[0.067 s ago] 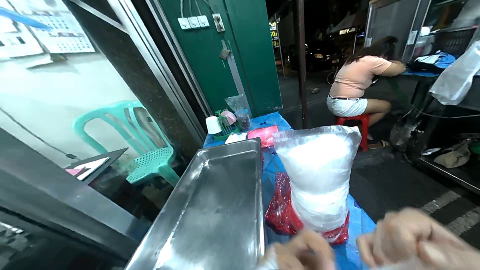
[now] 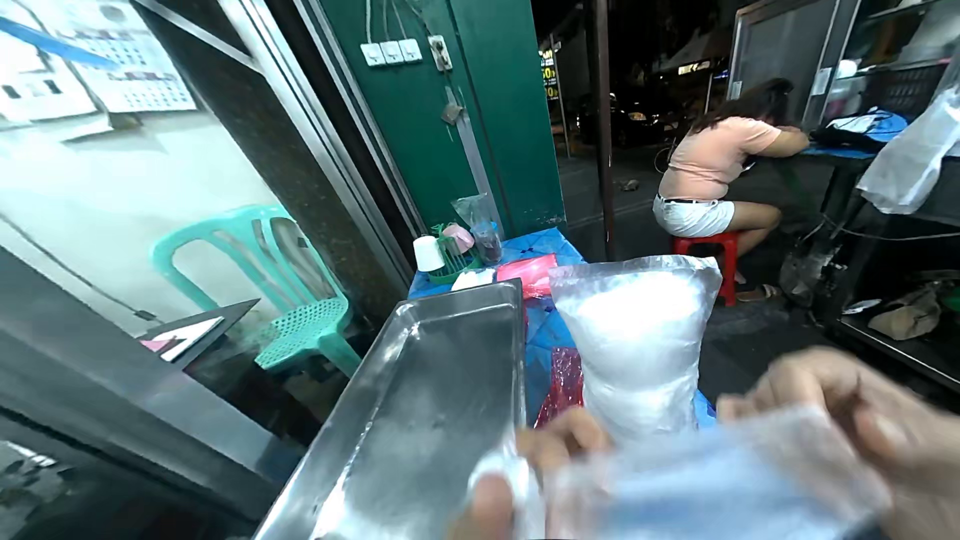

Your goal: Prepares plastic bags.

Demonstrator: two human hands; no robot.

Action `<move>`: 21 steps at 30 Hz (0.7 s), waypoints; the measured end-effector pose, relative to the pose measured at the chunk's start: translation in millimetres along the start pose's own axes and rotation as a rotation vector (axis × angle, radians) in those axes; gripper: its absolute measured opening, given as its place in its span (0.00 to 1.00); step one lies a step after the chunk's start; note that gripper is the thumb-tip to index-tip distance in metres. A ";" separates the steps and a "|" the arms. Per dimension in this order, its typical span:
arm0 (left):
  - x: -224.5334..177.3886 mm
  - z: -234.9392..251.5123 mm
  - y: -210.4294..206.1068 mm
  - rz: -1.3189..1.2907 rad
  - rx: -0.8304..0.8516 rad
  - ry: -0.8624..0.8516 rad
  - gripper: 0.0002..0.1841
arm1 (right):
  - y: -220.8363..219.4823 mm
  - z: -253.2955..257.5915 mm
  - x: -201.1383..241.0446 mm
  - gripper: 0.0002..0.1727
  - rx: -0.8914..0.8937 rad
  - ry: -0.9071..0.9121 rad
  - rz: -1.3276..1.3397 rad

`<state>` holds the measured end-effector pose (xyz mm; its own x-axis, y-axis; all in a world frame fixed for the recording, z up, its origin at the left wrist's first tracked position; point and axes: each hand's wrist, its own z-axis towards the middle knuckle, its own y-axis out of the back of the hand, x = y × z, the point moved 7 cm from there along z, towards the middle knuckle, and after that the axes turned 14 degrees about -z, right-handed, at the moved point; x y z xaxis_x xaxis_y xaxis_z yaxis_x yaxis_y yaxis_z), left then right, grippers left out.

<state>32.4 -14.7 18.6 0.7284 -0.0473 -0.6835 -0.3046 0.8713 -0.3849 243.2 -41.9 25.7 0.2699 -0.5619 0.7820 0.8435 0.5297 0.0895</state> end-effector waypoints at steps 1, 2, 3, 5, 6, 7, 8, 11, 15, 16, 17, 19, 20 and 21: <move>-16.0 13.0 7.0 0.087 -0.053 0.022 0.24 | 14.9 13.1 7.5 0.14 -0.034 -0.022 -0.056; -28.0 26.8 15.0 0.205 -0.178 0.044 0.17 | 30.4 26.7 11.2 0.12 -0.118 -0.076 -0.120; -34.3 40.4 26.0 0.328 -0.315 0.082 0.13 | 46.3 39.7 10.6 0.11 -0.221 -0.157 -0.175; -31.3 63.5 48.4 0.432 -0.552 0.198 0.12 | 72.6 58.9 -1.9 0.10 -0.402 -0.355 -0.259; -22.1 68.5 63.3 0.414 -0.604 0.228 0.15 | 79.2 63.8 -11.5 0.10 -0.425 -0.474 -0.319; -12.6 69.0 75.3 0.398 -0.632 0.237 0.17 | 82.2 65.9 -21.4 0.10 -0.420 -0.588 -0.362; -7.0 67.3 77.2 0.397 -0.684 0.232 0.16 | 83.2 66.1 -28.7 0.10 -0.414 -0.680 -0.386; 6.9 61.1 81.3 0.241 -0.749 0.201 0.16 | 79.6 64.7 -31.8 0.09 -0.390 -0.831 -0.426; 42.3 38.2 115.5 0.050 -0.612 0.229 0.20 | 76.1 56.6 -40.3 0.10 -0.332 -0.925 -0.465; 45.5 34.1 118.6 0.059 -0.593 0.236 0.21 | 75.2 52.8 -43.5 0.10 -0.316 -0.949 -0.465; 45.1 28.9 117.8 0.096 -0.643 0.243 0.21 | 73.3 47.7 -48.1 0.09 -0.309 -0.971 -0.449; 42.7 12.8 115.3 0.143 -0.833 0.306 0.23 | 69.4 38.1 -58.4 0.09 -0.310 -1.009 -0.420; 42.8 4.9 114.8 0.138 -0.905 0.341 0.24 | 67.8 34.2 -62.3 0.10 -0.325 -1.017 -0.424; 42.9 -0.5 112.4 0.138 -0.946 0.376 0.24 | 66.0 30.8 -65.5 0.11 -0.345 -1.023 -0.430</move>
<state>29.1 81.0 -54.4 0.4603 -0.2680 -0.8463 -0.8489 0.1462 -0.5080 266.8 49.5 -0.6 -0.4382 0.2052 0.8752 0.8984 0.1304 0.4193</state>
